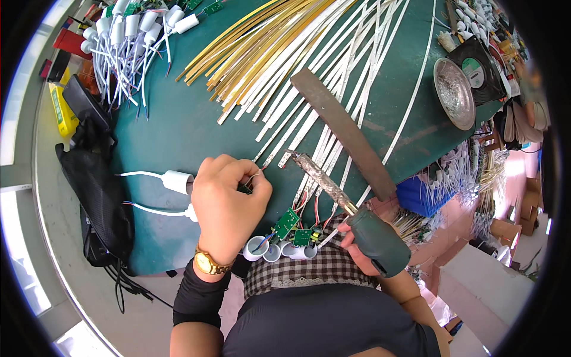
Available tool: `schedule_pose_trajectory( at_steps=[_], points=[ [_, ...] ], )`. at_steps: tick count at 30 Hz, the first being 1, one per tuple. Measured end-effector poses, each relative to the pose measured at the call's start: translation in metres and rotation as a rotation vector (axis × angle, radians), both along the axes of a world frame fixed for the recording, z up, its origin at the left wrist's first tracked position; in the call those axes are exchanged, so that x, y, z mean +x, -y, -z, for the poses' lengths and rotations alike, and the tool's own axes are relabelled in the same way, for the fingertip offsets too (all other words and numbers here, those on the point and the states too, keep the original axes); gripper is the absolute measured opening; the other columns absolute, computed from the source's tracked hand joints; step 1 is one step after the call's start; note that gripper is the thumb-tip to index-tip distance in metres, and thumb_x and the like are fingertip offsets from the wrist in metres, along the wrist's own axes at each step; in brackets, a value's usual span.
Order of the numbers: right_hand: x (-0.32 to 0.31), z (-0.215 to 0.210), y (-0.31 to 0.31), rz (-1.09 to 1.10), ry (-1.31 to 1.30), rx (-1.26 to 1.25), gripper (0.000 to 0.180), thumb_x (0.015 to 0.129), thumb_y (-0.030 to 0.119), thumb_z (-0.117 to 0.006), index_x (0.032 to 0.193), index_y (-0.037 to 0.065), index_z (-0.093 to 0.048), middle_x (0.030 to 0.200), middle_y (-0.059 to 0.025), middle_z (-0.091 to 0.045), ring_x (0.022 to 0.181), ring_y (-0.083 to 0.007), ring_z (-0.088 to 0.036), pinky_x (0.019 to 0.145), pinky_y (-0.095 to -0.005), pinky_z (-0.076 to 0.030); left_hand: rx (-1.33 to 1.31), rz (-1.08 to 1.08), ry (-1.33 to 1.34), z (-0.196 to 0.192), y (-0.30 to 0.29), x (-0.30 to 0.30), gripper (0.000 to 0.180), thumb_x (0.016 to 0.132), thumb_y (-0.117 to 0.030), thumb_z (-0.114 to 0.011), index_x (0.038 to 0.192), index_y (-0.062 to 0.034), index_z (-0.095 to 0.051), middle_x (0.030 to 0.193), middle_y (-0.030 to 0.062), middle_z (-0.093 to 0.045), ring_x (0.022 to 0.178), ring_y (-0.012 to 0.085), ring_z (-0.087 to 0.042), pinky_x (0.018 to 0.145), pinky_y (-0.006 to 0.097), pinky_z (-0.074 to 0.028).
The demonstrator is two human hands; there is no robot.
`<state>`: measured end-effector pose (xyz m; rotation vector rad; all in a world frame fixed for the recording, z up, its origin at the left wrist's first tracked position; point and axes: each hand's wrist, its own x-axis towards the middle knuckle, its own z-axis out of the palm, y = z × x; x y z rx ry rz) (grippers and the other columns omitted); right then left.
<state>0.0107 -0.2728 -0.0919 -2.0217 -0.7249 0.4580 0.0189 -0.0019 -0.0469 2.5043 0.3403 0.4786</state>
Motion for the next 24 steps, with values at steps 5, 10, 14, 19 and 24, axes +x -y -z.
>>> schedule_pose_trajectory(
  at_steps=[5, 10, 14, 19, 24],
  points=[
    [-0.006, -0.019, -0.016, 0.321, -0.681, 0.586, 0.034, 0.076, 0.006, -0.07, 0.109, 0.004, -0.064, 0.092, -0.0067, -0.068, 0.081, -0.0163, -0.066, 0.072, -0.0266, -0.051, 0.11, -0.006, 0.032, 0.006, 0.002, 0.001, 0.009, 0.061, -0.002, -0.068, 0.064, -0.0076, -0.062, 0.062, 0.0033, -0.054, 0.061, 0.0238, -0.049, 0.054, 0.035, -0.04],
    [0.005, -0.02, -0.013, 0.063, -0.319, 0.356, 0.033, 0.084, 0.012, -0.065, 0.114, -0.001, -0.059, 0.096, -0.0098, -0.066, 0.079, -0.0151, -0.065, 0.072, -0.0278, -0.051, 0.109, -0.004, 0.039, 0.005, 0.001, 0.0, 0.009, 0.061, -0.002, -0.067, 0.064, -0.0074, -0.061, 0.061, 0.0033, -0.054, 0.059, 0.0236, -0.049, 0.053, 0.035, -0.039],
    [0.002, -0.019, -0.007, -0.044, -0.111, 0.087, 0.03, 0.089, 0.012, -0.061, 0.115, -0.003, -0.058, 0.096, -0.0134, -0.066, 0.077, -0.0158, -0.065, 0.069, -0.0278, -0.052, 0.058, -0.012, 0.01, 0.003, 0.0, 0.001, 0.009, 0.061, -0.002, -0.068, 0.065, -0.0072, -0.061, 0.061, 0.0032, -0.054, 0.059, 0.0235, -0.05, 0.053, 0.035, -0.04],
    [-0.006, -0.007, -0.007, 0.052, -0.227, 0.098, 0.038, 0.074, 0.011, -0.071, 0.109, -0.001, -0.061, 0.091, -0.0106, -0.066, 0.074, -0.0219, -0.066, 0.065, -0.0303, -0.052, 0.078, 0.002, 0.004, 0.004, -0.002, 0.0, 0.009, 0.061, -0.003, -0.068, 0.065, -0.0074, -0.062, 0.062, 0.0031, -0.055, 0.06, 0.0235, -0.051, 0.054, 0.035, -0.041],
    [-0.013, 0.031, 0.006, 0.082, -0.39, 0.08, 0.046, 0.062, 0.02, -0.079, 0.103, 0.003, -0.065, 0.088, -0.0093, -0.065, 0.069, -0.0273, -0.066, 0.059, -0.0327, -0.051, 0.068, -0.001, -0.007, 0.003, -0.002, 0.001, 0.008, 0.061, -0.003, -0.068, 0.066, -0.0074, -0.063, 0.062, 0.0033, -0.055, 0.06, 0.0236, -0.051, 0.054, 0.035, -0.041]
  ],
)
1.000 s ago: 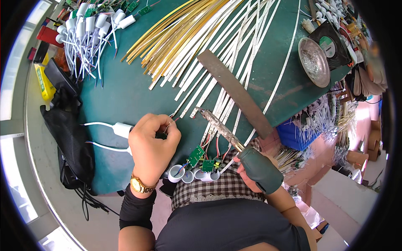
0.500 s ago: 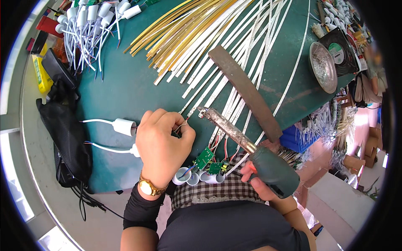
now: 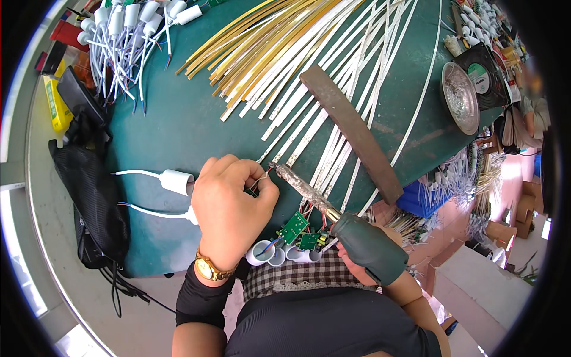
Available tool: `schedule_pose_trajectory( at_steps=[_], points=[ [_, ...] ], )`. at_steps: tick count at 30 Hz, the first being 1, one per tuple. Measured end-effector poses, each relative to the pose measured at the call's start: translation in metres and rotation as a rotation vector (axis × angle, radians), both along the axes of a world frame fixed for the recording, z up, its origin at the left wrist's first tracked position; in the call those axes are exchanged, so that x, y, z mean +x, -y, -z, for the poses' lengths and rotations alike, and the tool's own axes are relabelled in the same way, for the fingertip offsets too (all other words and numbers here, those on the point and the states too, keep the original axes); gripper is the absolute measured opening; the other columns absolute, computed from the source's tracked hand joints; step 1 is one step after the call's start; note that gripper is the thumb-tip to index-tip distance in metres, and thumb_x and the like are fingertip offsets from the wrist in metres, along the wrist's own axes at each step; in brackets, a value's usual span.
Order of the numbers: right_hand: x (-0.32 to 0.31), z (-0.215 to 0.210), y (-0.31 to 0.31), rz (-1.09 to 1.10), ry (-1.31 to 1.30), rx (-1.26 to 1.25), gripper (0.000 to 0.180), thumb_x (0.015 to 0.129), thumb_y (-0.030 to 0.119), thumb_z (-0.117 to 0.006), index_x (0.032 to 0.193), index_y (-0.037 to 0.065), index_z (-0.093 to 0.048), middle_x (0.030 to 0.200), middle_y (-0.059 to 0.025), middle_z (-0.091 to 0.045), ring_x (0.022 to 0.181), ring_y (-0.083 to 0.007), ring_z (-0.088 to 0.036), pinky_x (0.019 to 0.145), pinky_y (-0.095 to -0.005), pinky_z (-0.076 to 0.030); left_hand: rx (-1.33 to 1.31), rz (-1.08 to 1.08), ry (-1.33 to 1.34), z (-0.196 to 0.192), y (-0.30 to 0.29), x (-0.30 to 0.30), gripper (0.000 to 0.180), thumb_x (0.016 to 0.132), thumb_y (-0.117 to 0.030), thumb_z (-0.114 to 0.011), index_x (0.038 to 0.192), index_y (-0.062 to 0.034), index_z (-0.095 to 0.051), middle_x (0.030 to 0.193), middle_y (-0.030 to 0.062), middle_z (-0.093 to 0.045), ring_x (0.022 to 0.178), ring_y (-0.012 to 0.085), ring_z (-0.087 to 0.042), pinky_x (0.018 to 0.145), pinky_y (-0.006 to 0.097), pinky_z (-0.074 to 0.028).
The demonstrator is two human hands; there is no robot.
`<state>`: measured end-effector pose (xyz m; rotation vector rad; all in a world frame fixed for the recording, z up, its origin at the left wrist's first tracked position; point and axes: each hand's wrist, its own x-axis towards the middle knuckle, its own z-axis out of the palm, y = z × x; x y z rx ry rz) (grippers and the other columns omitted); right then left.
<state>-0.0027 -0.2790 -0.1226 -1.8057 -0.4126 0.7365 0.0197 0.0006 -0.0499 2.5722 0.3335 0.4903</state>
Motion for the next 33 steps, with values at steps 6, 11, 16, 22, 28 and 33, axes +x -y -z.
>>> schedule_pose_trajectory(
  at_steps=[6, 11, 16, 22, 28, 33],
  points=[
    [-0.003, 0.007, 0.003, -0.136, 0.235, -0.037, 0.046, 0.064, 0.025, -0.078, 0.102, 0.003, -0.065, 0.088, -0.0093, -0.064, 0.067, -0.0267, -0.065, 0.057, -0.0327, -0.051, 0.005, -0.003, -0.027, -0.001, -0.001, 0.0, 0.007, 0.061, -0.006, -0.068, 0.064, -0.0079, -0.063, 0.062, 0.003, -0.055, 0.06, 0.0233, -0.051, 0.053, 0.035, -0.041],
    [-0.003, -0.019, -0.003, -0.006, 0.181, -0.039, 0.045, 0.062, 0.027, -0.077, 0.101, 0.006, -0.066, 0.089, -0.0074, -0.064, 0.068, -0.0241, -0.064, 0.056, -0.0325, -0.049, 0.004, -0.006, -0.039, -0.002, -0.001, -0.001, 0.006, 0.061, -0.006, -0.068, 0.063, -0.0082, -0.063, 0.062, 0.0027, -0.055, 0.06, 0.0228, -0.052, 0.053, 0.035, -0.041],
    [-0.005, -0.023, 0.001, -0.091, 0.259, -0.077, 0.032, 0.077, 0.018, -0.065, 0.104, 0.001, -0.064, 0.089, -0.0094, -0.065, 0.073, -0.0212, -0.064, 0.065, -0.0304, -0.051, 0.007, -0.002, -0.044, -0.002, -0.002, 0.001, 0.007, 0.06, -0.006, -0.068, 0.062, -0.0085, -0.062, 0.061, 0.0026, -0.054, 0.06, 0.0226, -0.052, 0.052, 0.034, -0.042],
    [-0.007, -0.012, -0.001, -0.049, 0.332, -0.089, 0.042, 0.063, 0.029, -0.074, 0.098, 0.007, -0.067, 0.089, -0.0084, -0.063, 0.068, -0.0238, -0.063, 0.055, -0.0327, -0.049, -0.004, -0.012, -0.03, -0.002, -0.001, 0.001, 0.007, 0.06, -0.005, -0.067, 0.06, -0.0089, -0.061, 0.06, 0.0026, -0.054, 0.059, 0.0226, -0.051, 0.052, 0.034, -0.042],
    [-0.005, -0.026, -0.004, -0.039, 0.245, -0.131, 0.044, 0.065, 0.032, -0.075, 0.101, 0.008, -0.067, 0.087, -0.0069, -0.063, 0.07, -0.0241, -0.064, 0.056, -0.0337, -0.049, -0.003, -0.019, -0.024, -0.001, -0.002, 0.001, 0.006, 0.06, -0.006, -0.067, 0.06, -0.0087, -0.062, 0.06, 0.0028, -0.054, 0.059, 0.0228, -0.051, 0.051, 0.035, -0.041],
    [0.0, -0.046, -0.005, -0.133, 0.197, -0.226, 0.032, 0.083, -0.002, -0.064, 0.114, -0.004, -0.057, 0.091, -0.011, -0.067, 0.082, -0.0169, -0.066, 0.076, -0.0306, -0.054, -0.008, -0.019, -0.036, -0.001, -0.002, 0.001, 0.005, 0.06, -0.007, -0.067, 0.06, -0.0089, -0.062, 0.06, 0.0028, -0.055, 0.059, 0.023, -0.052, 0.051, 0.035, -0.041]
  ],
)
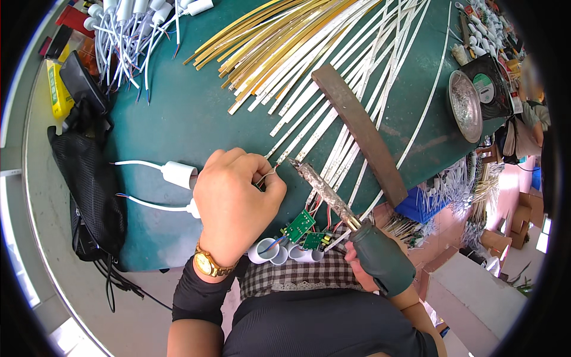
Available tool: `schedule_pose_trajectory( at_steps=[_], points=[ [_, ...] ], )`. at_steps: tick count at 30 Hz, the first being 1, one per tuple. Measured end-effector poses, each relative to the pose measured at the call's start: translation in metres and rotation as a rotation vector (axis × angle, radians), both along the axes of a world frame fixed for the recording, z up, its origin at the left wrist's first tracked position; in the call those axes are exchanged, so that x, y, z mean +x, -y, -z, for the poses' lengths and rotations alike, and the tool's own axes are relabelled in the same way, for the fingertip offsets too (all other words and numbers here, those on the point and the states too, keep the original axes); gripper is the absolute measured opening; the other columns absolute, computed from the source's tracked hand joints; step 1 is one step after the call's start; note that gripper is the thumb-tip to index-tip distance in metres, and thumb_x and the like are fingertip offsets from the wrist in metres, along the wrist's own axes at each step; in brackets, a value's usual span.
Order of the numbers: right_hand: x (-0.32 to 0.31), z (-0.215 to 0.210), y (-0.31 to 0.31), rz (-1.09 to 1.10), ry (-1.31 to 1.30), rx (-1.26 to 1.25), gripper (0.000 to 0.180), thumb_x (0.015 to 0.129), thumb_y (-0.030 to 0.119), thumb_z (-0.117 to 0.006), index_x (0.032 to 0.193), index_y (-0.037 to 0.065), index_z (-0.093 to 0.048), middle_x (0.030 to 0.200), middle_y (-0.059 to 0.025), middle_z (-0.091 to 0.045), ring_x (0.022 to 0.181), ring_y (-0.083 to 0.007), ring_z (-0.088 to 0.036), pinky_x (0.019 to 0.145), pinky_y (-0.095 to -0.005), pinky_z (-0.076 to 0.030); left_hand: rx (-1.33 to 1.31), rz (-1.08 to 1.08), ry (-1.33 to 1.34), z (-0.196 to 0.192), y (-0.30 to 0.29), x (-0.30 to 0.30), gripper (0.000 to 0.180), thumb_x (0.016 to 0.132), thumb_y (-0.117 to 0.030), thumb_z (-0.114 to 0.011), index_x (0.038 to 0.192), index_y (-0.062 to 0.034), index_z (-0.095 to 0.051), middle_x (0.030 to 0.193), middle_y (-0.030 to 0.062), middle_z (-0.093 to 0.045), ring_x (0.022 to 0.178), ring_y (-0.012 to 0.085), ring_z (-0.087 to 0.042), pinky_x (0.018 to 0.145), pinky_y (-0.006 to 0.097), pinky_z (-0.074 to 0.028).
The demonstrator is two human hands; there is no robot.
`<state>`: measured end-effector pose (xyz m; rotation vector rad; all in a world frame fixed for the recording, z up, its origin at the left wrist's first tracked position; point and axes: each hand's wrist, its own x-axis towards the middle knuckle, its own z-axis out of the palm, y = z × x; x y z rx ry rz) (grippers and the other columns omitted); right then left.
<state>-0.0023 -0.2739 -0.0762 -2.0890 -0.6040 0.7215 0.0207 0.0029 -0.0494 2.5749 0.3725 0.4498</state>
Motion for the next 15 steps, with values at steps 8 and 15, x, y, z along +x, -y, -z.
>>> schedule_pose_trajectory(
  at_steps=[8, 15],
  points=[
    [0.013, -0.002, 0.017, 0.557, 0.001, -0.029, 0.039, 0.068, 0.025, -0.079, 0.1, 0.008, -0.066, 0.083, -0.0088, -0.067, 0.075, -0.0253, -0.066, 0.065, -0.0333, -0.052, -0.023, 0.011, 0.015, -0.003, 0.002, 0.002, 0.005, 0.06, -0.007, -0.067, 0.059, -0.0089, -0.062, 0.06, 0.0027, -0.055, 0.059, 0.0228, -0.052, 0.051, 0.034, -0.042],
    [0.073, -0.066, 0.06, 0.676, -0.026, 0.613, 0.027, 0.084, 0.009, -0.065, 0.108, -0.001, -0.06, 0.094, -0.0089, -0.066, 0.071, -0.0168, -0.061, 0.061, -0.0278, -0.049, 0.013, -0.019, -0.009, -0.003, 0.0, -0.004, 0.003, 0.062, -0.005, -0.066, 0.064, -0.0058, -0.064, 0.059, 0.0045, -0.055, 0.061, 0.0228, -0.054, 0.055, 0.035, -0.043]
  ],
)
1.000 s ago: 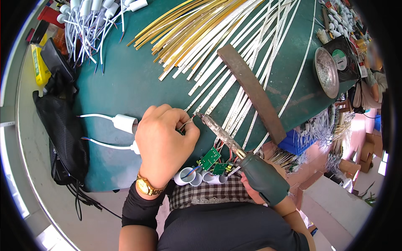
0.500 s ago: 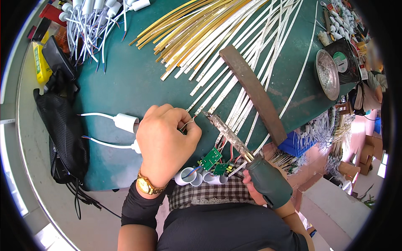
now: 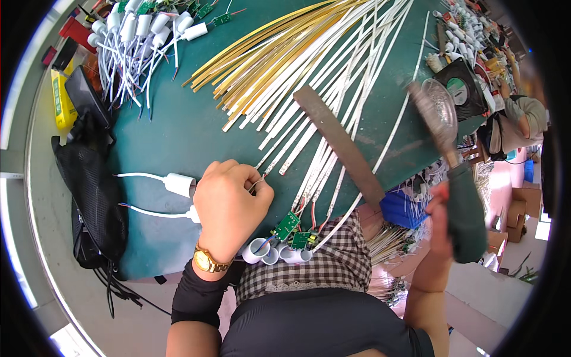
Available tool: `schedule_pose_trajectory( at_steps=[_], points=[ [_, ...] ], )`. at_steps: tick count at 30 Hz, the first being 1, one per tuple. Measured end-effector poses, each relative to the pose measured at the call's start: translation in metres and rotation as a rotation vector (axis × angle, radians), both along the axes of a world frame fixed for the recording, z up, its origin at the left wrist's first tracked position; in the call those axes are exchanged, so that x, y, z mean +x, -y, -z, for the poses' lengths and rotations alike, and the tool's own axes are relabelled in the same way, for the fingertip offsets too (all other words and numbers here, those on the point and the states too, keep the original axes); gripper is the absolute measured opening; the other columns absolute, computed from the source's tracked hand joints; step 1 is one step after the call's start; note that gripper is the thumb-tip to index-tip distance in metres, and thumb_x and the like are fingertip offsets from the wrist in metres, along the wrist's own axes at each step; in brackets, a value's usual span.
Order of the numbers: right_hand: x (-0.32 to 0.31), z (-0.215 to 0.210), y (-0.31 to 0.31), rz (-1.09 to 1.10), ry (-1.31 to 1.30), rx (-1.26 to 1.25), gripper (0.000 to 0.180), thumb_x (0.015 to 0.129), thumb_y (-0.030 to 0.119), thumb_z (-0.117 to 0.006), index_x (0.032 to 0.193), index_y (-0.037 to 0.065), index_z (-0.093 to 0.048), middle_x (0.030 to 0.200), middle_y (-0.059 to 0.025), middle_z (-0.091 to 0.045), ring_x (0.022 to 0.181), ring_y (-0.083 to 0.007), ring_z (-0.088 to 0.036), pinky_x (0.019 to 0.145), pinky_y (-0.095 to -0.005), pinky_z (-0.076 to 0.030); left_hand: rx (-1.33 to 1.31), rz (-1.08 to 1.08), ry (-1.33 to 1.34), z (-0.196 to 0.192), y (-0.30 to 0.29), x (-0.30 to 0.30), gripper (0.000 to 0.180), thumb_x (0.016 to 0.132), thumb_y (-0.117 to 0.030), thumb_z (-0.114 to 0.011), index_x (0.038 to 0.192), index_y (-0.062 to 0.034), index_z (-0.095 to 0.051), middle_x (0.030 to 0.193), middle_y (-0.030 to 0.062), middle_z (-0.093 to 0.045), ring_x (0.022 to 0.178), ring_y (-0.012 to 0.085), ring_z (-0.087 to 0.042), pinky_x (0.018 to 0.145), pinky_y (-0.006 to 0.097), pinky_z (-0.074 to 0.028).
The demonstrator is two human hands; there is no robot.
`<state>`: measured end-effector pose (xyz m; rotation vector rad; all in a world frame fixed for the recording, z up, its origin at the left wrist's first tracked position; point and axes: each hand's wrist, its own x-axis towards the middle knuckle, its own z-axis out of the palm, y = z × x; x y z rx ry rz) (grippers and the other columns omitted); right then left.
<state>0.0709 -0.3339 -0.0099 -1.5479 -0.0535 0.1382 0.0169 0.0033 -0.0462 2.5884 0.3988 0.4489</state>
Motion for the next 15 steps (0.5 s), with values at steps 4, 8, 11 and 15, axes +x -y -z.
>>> schedule_pose_trajectory(
  at_steps=[4, 8, 11, 15],
  points=[
    [0.004, -0.043, -0.047, 0.113, 0.595, -0.442, 0.021, 0.089, 0.015, -0.057, 0.103, -0.001, -0.059, 0.087, -0.0071, -0.061, 0.072, -0.0101, -0.055, 0.063, -0.0232, -0.045, 0.0, 0.034, 0.025, -0.001, 0.002, 0.002, 0.003, 0.062, -0.005, -0.067, 0.064, -0.0053, -0.064, 0.059, 0.005, -0.056, 0.061, 0.0235, -0.054, 0.055, 0.035, -0.043],
    [-0.001, 0.025, -0.061, -0.126, 0.506, -0.213, 0.024, 0.091, 0.012, -0.055, 0.11, -0.003, -0.053, 0.087, -0.0137, -0.062, 0.063, -0.0112, -0.055, 0.06, -0.0246, -0.047, 0.022, 0.025, 0.038, 0.001, 0.0, -0.001, 0.003, 0.063, -0.005, -0.067, 0.064, -0.0052, -0.064, 0.06, 0.0049, -0.056, 0.062, 0.024, -0.054, 0.056, 0.036, -0.044],
    [-0.023, 0.044, -0.084, -0.138, 0.265, -0.062, 0.027, 0.091, 0.012, -0.055, 0.114, -0.002, -0.053, 0.089, -0.014, -0.062, 0.065, -0.0124, -0.057, 0.063, -0.0257, -0.048, 0.032, 0.057, 0.032, 0.003, 0.001, 0.001, 0.004, 0.064, -0.005, -0.067, 0.064, -0.005, -0.064, 0.062, 0.0055, -0.057, 0.062, 0.0242, -0.055, 0.056, 0.036, -0.044],
    [-0.033, 0.056, -0.08, -0.281, 0.1, 0.183, 0.032, 0.088, 0.007, -0.063, 0.118, -0.001, -0.054, 0.093, -0.0127, -0.063, 0.076, -0.0127, -0.059, 0.062, -0.0255, -0.05, 0.016, 0.132, 0.019, -0.001, -0.001, 0.001, 0.008, 0.067, -0.004, -0.07, 0.071, -0.0043, -0.063, 0.066, 0.0073, -0.06, 0.065, 0.0251, -0.057, 0.058, 0.036, -0.046]
  ],
)
